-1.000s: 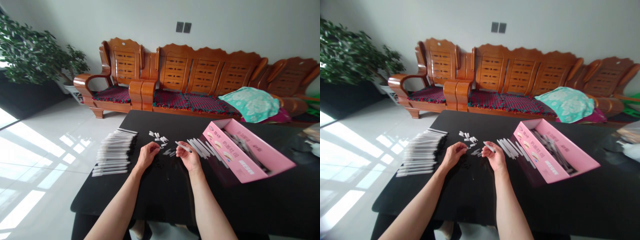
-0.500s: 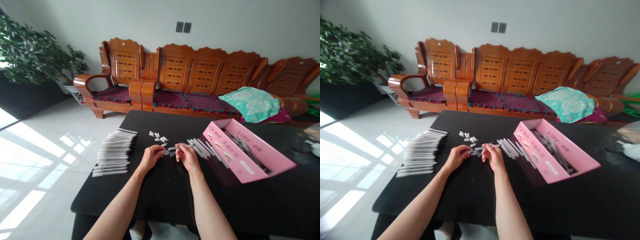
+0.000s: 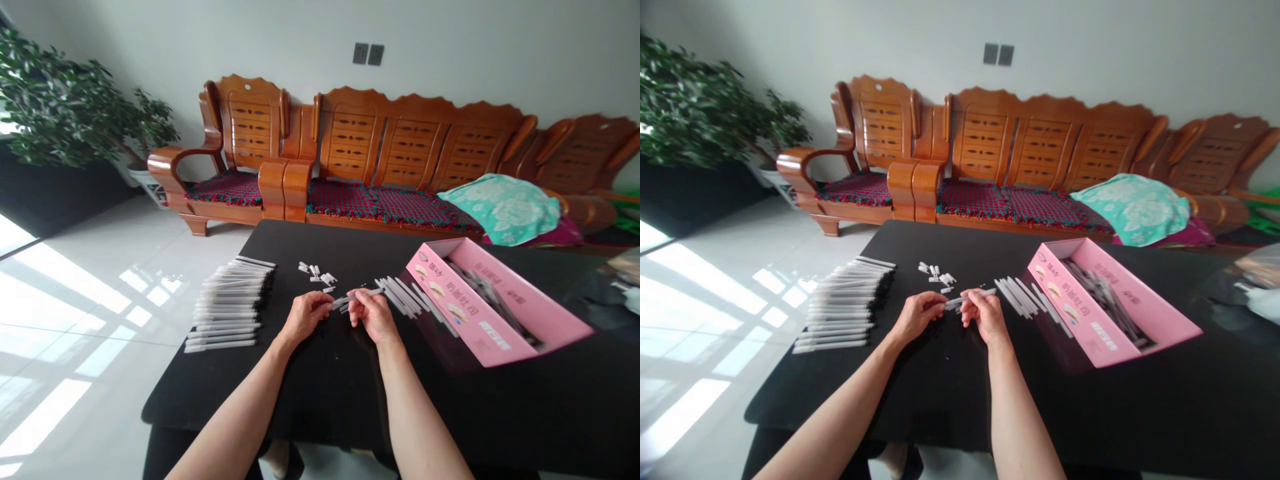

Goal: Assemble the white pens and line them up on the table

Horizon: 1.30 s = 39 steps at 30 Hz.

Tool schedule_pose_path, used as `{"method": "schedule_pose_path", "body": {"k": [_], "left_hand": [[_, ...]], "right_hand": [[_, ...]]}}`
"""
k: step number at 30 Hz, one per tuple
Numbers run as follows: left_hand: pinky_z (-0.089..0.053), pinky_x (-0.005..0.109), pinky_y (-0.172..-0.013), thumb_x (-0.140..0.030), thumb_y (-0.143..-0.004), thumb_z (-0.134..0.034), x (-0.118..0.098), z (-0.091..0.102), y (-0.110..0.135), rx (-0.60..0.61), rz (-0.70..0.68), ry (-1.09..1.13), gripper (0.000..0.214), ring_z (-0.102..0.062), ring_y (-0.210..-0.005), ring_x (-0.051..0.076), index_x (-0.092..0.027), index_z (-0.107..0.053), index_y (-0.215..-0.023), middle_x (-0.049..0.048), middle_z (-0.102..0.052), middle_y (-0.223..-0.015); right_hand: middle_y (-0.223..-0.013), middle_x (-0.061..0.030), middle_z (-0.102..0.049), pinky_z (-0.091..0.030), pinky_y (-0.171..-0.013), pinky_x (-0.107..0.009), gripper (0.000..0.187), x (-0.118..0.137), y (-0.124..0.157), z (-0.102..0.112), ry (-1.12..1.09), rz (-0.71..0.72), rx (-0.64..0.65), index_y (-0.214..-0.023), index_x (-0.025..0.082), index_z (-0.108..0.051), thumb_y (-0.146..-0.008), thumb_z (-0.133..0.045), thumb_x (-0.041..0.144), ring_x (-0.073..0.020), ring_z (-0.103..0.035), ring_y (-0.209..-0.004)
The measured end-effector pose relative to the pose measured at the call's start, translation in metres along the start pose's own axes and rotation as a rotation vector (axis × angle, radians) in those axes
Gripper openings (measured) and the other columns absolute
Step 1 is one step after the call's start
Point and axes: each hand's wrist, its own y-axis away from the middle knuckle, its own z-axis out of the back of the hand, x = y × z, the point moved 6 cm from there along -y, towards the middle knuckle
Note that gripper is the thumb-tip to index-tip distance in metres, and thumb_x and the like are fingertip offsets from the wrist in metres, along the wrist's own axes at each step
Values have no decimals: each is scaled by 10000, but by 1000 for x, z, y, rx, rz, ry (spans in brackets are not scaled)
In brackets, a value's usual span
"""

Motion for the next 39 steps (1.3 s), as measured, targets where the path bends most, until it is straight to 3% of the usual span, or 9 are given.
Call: {"method": "schedule_pose_path", "body": {"k": [7,11,19,23,28,31,35,37,39], "left_hand": [[-479,189,-547,-329,-872,-617,3,-4,0,11,-40,-20,255,-615,-572,104,-164,-740,-1022,26,-663,-780],[-462,181,-531,-324,-891,-601,0,-7,1,26,-57,-72,228,-601,-554,91,-151,-742,-938,21,-633,-780],[-406,207,-614,-254,-943,-542,-19,-14,5,-102,-249,-428,254,-548,-645,106,-157,-715,-784,23,-575,-726],[-411,230,-607,-274,-976,-462,-23,-23,9,-83,-306,-539,328,-532,-634,123,-152,-682,-765,46,-563,-744],[-416,236,-595,-266,-980,-425,-21,-31,9,-82,-286,-638,347,-536,-619,130,-155,-676,-767,57,-558,-740],[-419,238,-605,-246,-967,-452,-17,-31,5,-77,-231,-620,324,-551,-639,137,-154,-694,-773,61,-571,-757],[-441,231,-681,-230,-952,-499,-18,-17,1,-62,-195,-553,231,-609,-737,146,-203,-728,-965,46,-635,-852],[-448,233,-717,-250,-954,-505,-20,2,3,-80,-183,-571,230,-633,-794,156,-226,-714,-1048,43,-667,-914],[-453,237,-744,-285,-961,-500,-23,33,10,-143,-159,-615,240,-647,-855,168,-238,-701,-1084,41,-688,-966]], "right_hand": [[-591,-8,-677,-492,-340,-219,279,-2,1,-2,36,-14,13,-890,125,-686,-818,-693,394,-128,-596,-402],[-592,-10,-685,-504,-343,-219,285,-3,1,-2,45,-27,8,-890,124,-688,-817,-695,400,-131,-607,-405],[-549,-18,-684,-514,-332,-221,286,-7,1,3,-14,-97,-110,-835,108,-697,-769,-743,382,-143,-622,-380],[-529,-19,-672,-494,-305,-205,248,-10,0,8,-34,-171,-140,-805,103,-698,-767,-747,343,-138,-612,-362],[-499,-28,-661,-473,-286,-190,195,-17,-1,13,-46,-269,-195,-762,102,-686,-781,-731,290,-136,-603,-342],[-495,-30,-662,-479,-292,-188,209,-19,-1,10,-62,-252,-251,-743,100,-678,-766,-753,293,-135,-606,-347],[-555,-33,-693,-520,-336,-207,341,-14,0,1,-63,-164,-177,-912,92,-692,-747,-784,375,-146,-634,-386],[-595,-30,-711,-543,-364,-228,479,-8,0,1,-58,-121,-124,-1079,101,-662,-753,-775,434,-157,-653,-415],[-597,-24,-712,-556,-382,-239,547,2,1,10,-49,-63,-172,-1124,105,-642,-738,-779,468,-160,-656,-420]]}}
